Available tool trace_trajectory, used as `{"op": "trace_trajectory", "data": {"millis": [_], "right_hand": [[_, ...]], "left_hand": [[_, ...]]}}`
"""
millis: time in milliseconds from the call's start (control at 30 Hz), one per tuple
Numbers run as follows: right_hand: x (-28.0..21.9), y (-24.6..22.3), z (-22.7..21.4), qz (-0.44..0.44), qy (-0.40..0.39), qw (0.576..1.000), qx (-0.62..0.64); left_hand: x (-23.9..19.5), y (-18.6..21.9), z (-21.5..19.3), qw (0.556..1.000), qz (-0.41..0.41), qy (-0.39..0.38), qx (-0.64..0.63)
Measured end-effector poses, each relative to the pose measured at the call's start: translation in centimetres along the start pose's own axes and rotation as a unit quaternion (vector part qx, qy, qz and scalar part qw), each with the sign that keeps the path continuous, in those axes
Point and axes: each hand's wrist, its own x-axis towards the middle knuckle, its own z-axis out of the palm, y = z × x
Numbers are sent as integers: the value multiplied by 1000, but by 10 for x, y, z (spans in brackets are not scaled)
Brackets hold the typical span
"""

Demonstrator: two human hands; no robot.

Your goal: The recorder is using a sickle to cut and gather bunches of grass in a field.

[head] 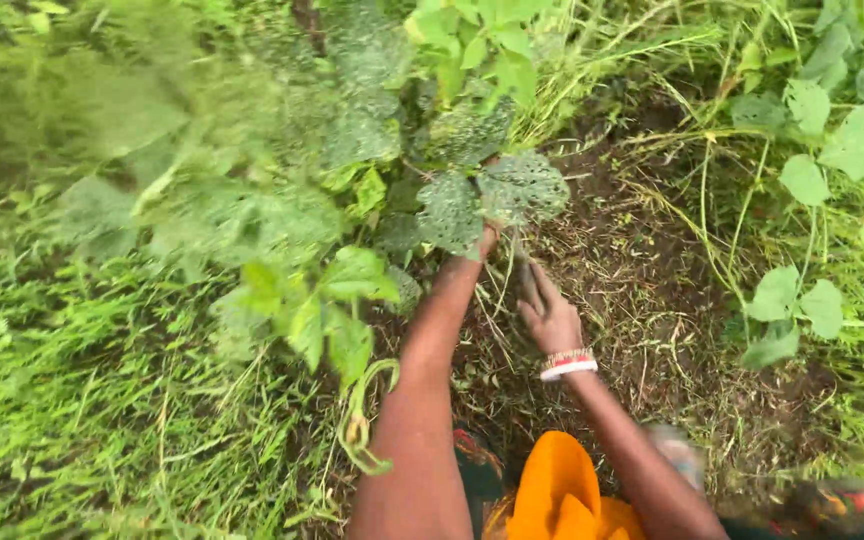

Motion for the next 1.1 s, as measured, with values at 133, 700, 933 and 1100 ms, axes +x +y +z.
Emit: {"op": "trace_trajectory", "data": {"millis": [133, 700, 933, 1100], "right_hand": [[27, -12, -3, -77, 11, 997, 24], [28, -17, -26, -99, -48, 994, 18], [-12, 9, -21, -211, -23, 976, -56], [-55, 42, -47, -30, -75, 986, -146]], "left_hand": [[12, -38, 1, 999, -32, 19, 16], [151, -262, 25, 862, 171, 71, 471], [97, -175, 10, 956, -7, 157, 246], [-10, -77, 79, 911, 47, 58, 405]]}}
